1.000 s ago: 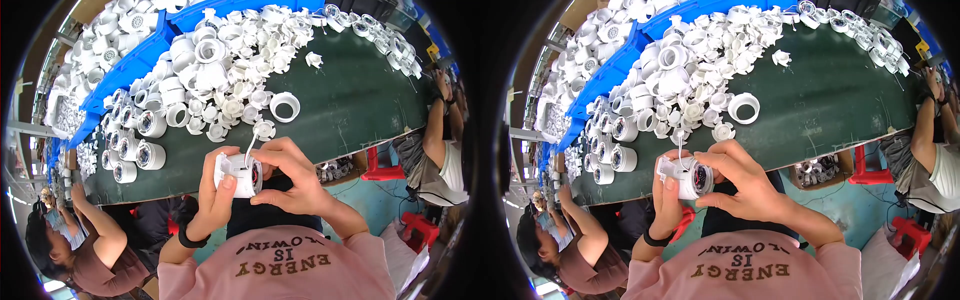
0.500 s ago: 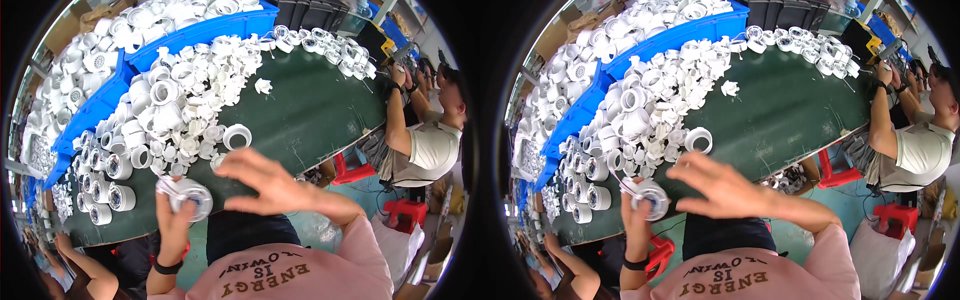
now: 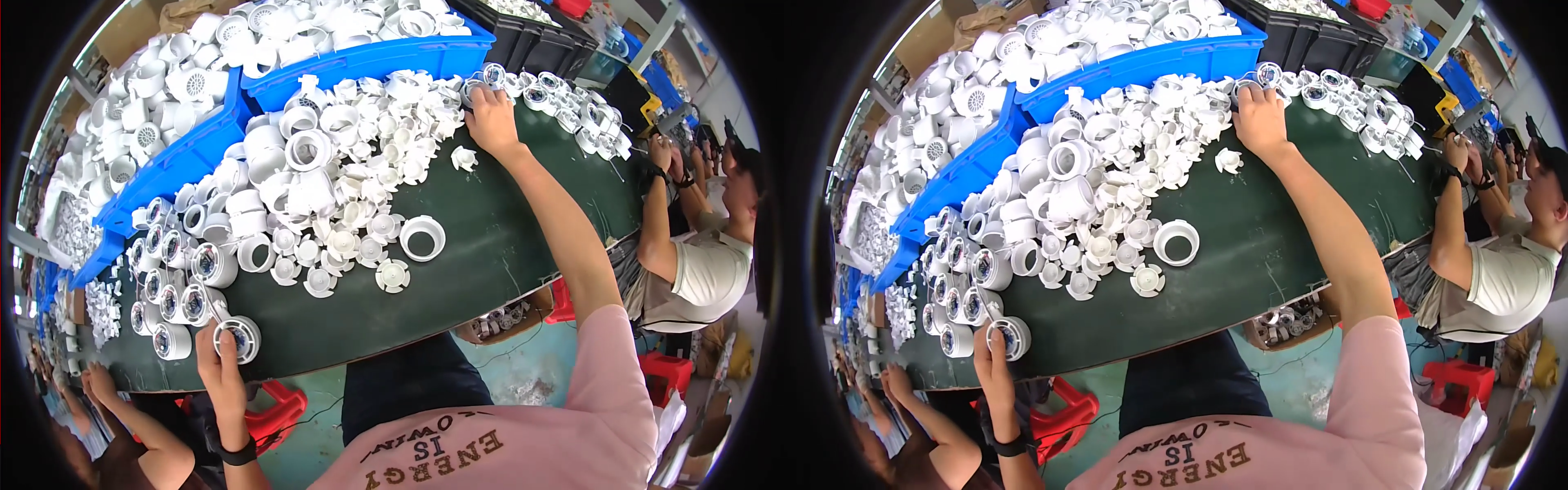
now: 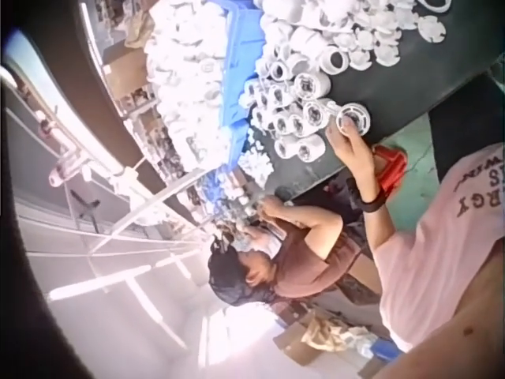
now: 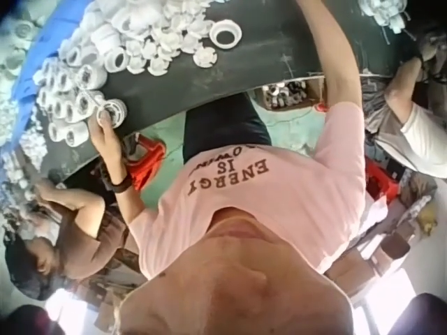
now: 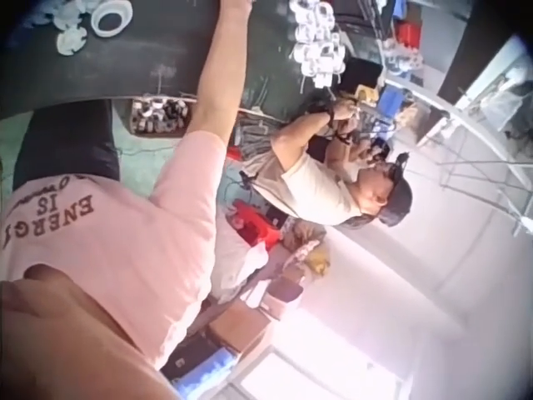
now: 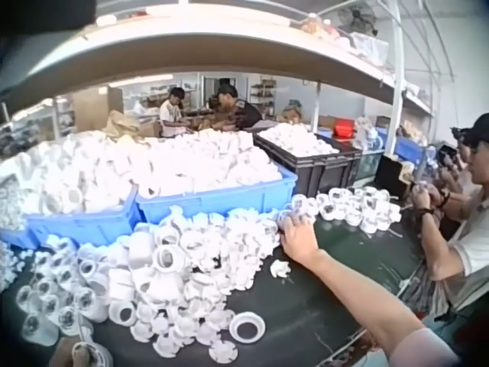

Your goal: Assembling white plastic electronic components and wiring on a production line.

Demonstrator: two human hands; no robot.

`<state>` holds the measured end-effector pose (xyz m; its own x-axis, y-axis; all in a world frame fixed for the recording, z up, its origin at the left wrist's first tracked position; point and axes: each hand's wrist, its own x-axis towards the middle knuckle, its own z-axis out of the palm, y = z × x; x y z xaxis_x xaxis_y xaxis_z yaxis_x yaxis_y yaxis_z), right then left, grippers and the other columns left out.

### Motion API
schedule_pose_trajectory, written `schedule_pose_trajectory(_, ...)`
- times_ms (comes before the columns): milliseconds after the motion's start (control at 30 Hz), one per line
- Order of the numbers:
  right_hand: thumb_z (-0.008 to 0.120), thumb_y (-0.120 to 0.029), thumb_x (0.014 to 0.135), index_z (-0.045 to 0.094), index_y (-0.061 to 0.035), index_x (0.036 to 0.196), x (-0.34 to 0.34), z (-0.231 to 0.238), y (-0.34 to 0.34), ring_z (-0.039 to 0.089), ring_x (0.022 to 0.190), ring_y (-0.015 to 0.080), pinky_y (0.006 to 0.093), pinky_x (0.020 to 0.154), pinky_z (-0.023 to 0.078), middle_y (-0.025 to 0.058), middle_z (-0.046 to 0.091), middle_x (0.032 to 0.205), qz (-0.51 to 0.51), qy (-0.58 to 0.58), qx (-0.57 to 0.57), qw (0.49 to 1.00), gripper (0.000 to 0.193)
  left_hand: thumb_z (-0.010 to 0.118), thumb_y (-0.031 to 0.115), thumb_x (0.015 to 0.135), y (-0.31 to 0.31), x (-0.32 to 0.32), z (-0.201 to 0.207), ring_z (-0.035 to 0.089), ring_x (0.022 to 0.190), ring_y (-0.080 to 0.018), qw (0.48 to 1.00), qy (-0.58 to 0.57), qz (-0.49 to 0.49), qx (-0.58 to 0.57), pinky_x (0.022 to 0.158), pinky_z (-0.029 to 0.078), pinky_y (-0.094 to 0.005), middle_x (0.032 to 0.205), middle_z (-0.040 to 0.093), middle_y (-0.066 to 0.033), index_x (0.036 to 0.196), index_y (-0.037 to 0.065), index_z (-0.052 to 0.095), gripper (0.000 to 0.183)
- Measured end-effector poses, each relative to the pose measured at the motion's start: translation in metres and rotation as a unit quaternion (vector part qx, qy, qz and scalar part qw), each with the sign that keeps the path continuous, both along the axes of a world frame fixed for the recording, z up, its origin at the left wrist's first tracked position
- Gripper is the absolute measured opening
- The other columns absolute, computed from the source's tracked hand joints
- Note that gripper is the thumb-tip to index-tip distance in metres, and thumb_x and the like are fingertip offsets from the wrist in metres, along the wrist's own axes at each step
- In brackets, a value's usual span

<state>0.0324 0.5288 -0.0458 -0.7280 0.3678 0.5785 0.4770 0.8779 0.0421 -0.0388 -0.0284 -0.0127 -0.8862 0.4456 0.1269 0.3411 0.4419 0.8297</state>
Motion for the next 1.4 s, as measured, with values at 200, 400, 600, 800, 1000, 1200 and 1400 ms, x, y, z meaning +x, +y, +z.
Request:
schedule_pose_trajectory(200,0.074,-0.024,0.075,0.051,-0.001,0.101,0.011,0.012,0.021,0.056,0.092,0.0371,0.045,0.081,0.045,0.0193,0.06,0.1,0.027,0.026,-0.061,0.997,0.042,0.056,0.012,0.093,0.019,0.003,-0.006,0.051,0.087,-0.0122,0.975,0.171,0.143,-0.002,0.077,0.041,-0.0256,0.096,0.057,-0.0057,0.109,-0.003,0.056,0.022)
schedule_pose_trajectory(400,0.069,-0.033,0.083,0.05,-0.0055,0.126,0.022,0.004,0.014,0.056,0.101,0.0358,0.0394,0.087,0.047,0.0215,0.059,0.107,0.024,0.02,-0.073,0.997,0.055,0.064,0.001,0.077,0.053,0.047,0.012,0.058,0.092,-0.0359,0.949,0.27,-0.131,-0.094,0.084,0.042,-0.0411,0.102,0.06,-0.0196,0.108,-0.005,0.055,0.033)
schedule_pose_trajectory(600,0.056,-0.028,0.094,0.048,-0.008,0.132,0.066,-0.005,-0.03,0.056,0.102,0.0239,0.0331,0.085,0.046,0.0137,0.058,0.114,0.1,0.088,-0.259,0.957,0.044,0.063,0.006,0.078,0.06,0.041,-0.014,0.047,0.116,-0.041,0.95,0.281,-0.071,-0.112,0.097,0.034,-0.046,0.125,0.05,-0.0221,0.117,-0.005,0.051,0.042)
schedule_pose_trajectory(800,0.035,-0.037,0.101,0.042,-0.0062,0.138,0.077,0.02,-0.084,0.046,0.117,0.0212,0.0326,0.102,0.032,0.0124,0.05,0.124,0.18,0.086,-0.355,0.913,0.049,0.061,0.01,0.079,0.063,0.042,-0.019,0.045,0.118,-0.0403,0.945,0.289,-0.049,-0.144,0.098,0.032,-0.0471,0.125,0.05,-0.0191,0.114,-0.002,0.054,0.038)
schedule_pose_trajectory(1000,0.033,-0.037,0.102,0.039,-0.0034,0.139,0.072,0.016,-0.078,0.041,0.123,0.0273,0.0356,0.105,0.03,0.0159,0.043,0.131,0.2,0.028,-0.302,0.932,0.051,0.061,0.007,0.076,0.067,0.042,-0.018,0.047,0.117,-0.0387,0.947,0.281,-0.045,-0.148,0.098,0.033,-0.0465,0.122,0.052,-0.0174,0.11,-0.001,0.057,0.035)
schedule_pose_trajectory(1200,0.034,-0.037,0.101,0.038,-0.0034,0.14,0.069,0.017,-0.079,0.041,0.123,0.0283,0.0358,0.104,0.03,0.0171,0.042,0.132,0.206,0.033,-0.311,0.927,0.051,0.06,0.009,0.076,0.068,0.042,-0.018,0.048,0.115,-0.0392,0.946,0.278,-0.045,-0.163,0.097,0.034,-0.0475,0.122,0.052,-0.0176,0.109,-0.001,0.057,0.034)
schedule_pose_trajectory(1400,0.035,-0.036,0.102,0.038,-0.0032,0.14,0.067,0.012,-0.078,0.041,0.122,0.0276,0.0343,0.104,0.031,0.0168,0.042,0.132,0.2,0.015,-0.295,0.934,0.05,0.058,0.008,0.079,0.067,0.044,-0.016,0.047,0.116,-0.0389,0.947,0.257,-0.047,-0.185,0.099,0.034,-0.0471,0.123,0.052,-0.0181,0.111,-0.002,0.056,0.033)
